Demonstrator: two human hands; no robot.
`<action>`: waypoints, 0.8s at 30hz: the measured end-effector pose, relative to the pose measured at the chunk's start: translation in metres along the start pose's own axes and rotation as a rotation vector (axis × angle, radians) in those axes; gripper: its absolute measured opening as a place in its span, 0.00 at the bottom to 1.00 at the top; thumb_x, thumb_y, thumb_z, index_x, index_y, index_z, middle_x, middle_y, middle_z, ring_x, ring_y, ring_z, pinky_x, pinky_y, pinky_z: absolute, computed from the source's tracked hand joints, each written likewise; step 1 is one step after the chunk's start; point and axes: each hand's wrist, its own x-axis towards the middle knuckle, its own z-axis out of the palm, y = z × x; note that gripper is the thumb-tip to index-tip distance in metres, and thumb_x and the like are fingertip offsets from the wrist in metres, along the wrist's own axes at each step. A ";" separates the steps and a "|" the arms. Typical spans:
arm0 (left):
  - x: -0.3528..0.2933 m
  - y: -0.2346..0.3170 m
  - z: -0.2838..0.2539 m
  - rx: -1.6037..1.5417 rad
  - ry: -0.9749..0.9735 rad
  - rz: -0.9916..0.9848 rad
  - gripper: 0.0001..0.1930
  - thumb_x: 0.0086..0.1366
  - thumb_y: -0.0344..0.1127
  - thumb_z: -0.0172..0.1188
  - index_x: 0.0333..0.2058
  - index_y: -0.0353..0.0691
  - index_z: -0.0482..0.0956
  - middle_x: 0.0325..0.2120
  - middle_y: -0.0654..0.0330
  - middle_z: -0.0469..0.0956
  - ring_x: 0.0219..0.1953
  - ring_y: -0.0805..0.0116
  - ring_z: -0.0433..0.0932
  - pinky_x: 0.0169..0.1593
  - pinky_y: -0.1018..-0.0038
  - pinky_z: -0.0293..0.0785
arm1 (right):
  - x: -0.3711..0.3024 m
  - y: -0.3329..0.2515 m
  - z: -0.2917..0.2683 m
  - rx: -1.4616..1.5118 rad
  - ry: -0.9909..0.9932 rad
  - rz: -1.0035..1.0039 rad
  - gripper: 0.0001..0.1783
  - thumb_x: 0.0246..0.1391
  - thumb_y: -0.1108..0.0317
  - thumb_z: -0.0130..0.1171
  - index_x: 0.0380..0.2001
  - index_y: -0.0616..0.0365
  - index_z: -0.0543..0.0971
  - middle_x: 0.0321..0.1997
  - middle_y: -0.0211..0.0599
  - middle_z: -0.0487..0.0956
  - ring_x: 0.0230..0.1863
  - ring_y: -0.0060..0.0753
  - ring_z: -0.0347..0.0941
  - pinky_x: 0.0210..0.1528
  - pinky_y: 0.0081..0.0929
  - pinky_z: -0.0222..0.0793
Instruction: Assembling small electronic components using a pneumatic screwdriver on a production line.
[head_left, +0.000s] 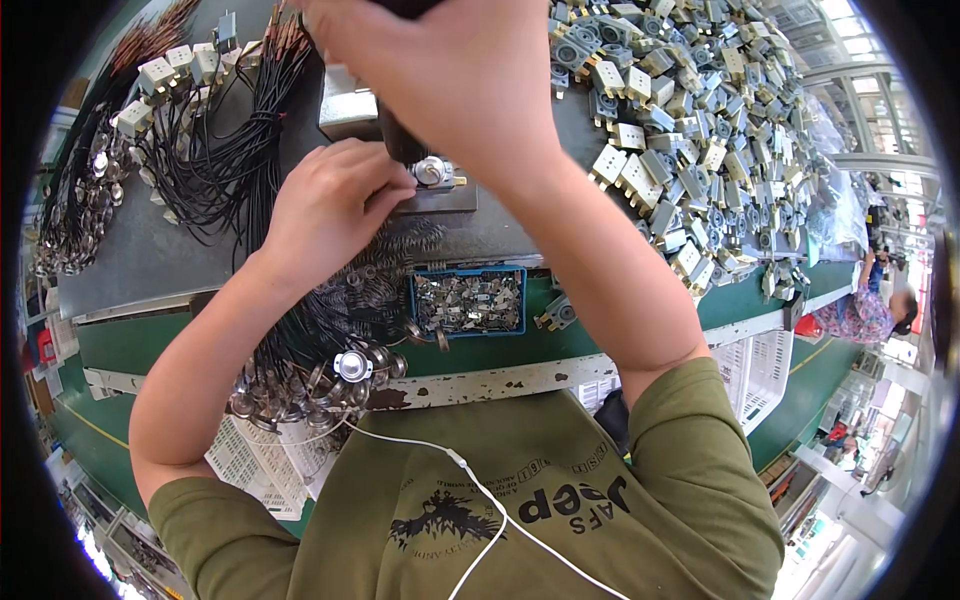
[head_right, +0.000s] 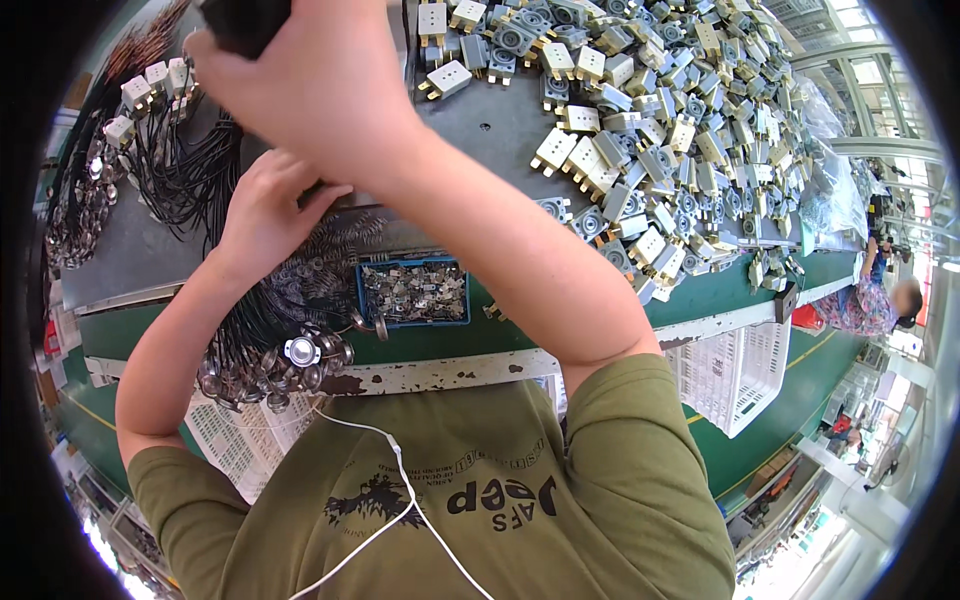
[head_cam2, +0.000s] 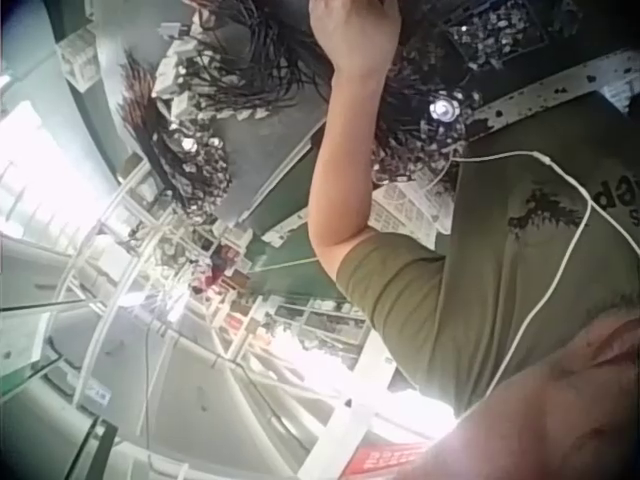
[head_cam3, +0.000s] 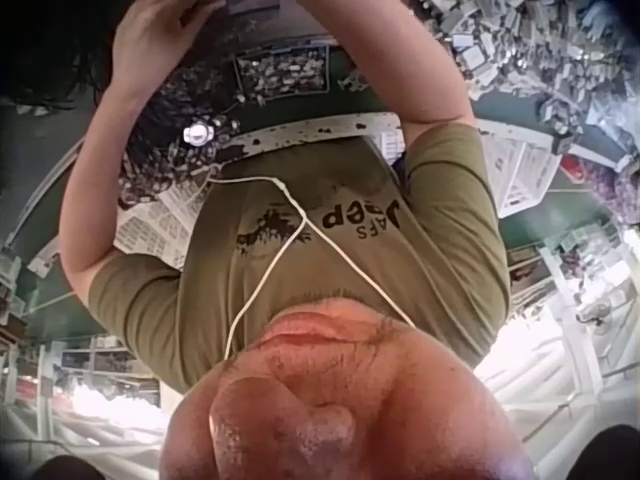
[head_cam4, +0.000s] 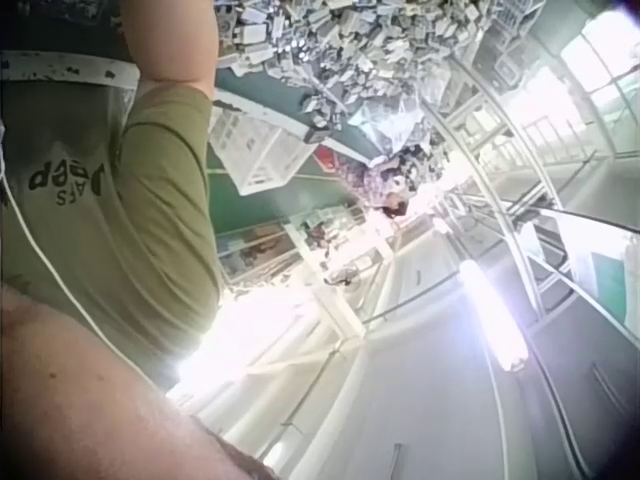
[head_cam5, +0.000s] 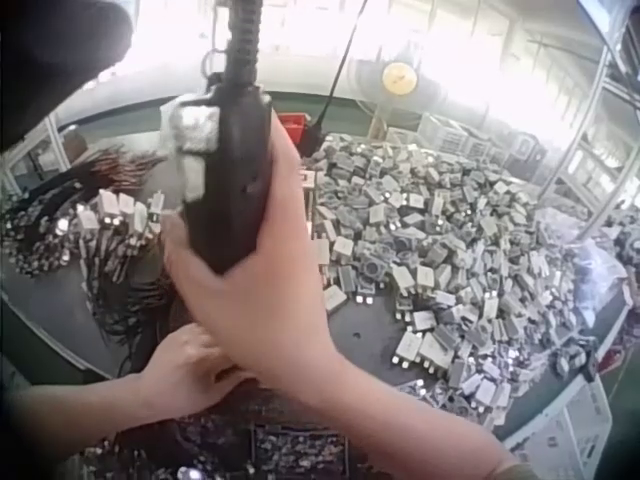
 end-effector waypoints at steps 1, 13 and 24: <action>0.001 0.001 0.000 -0.043 -0.037 -0.122 0.08 0.59 0.34 0.69 0.32 0.39 0.79 0.33 0.59 0.81 0.41 0.57 0.81 0.44 0.60 0.75 | 0.007 0.001 -0.004 -0.001 -0.011 0.001 0.45 0.57 0.73 0.69 0.72 0.58 0.55 0.57 0.44 0.74 0.51 0.32 0.76 0.53 0.34 0.76; 0.014 0.000 -0.014 0.040 -0.297 -0.240 0.19 0.63 0.46 0.68 0.30 0.34 0.77 0.30 0.51 0.81 0.39 0.49 0.82 0.43 0.57 0.78 | -0.006 -0.005 0.008 0.340 -0.130 0.099 0.35 0.55 0.78 0.69 0.61 0.58 0.61 0.36 0.35 0.79 0.37 0.23 0.80 0.40 0.24 0.78; 0.008 -0.005 -0.004 0.009 -0.251 -0.133 0.16 0.66 0.44 0.66 0.40 0.36 0.78 0.33 0.54 0.81 0.40 0.50 0.82 0.44 0.58 0.79 | 0.017 0.030 0.004 0.180 -0.271 -0.592 0.34 0.54 0.85 0.66 0.59 0.62 0.59 0.37 0.41 0.79 0.34 0.28 0.80 0.35 0.25 0.80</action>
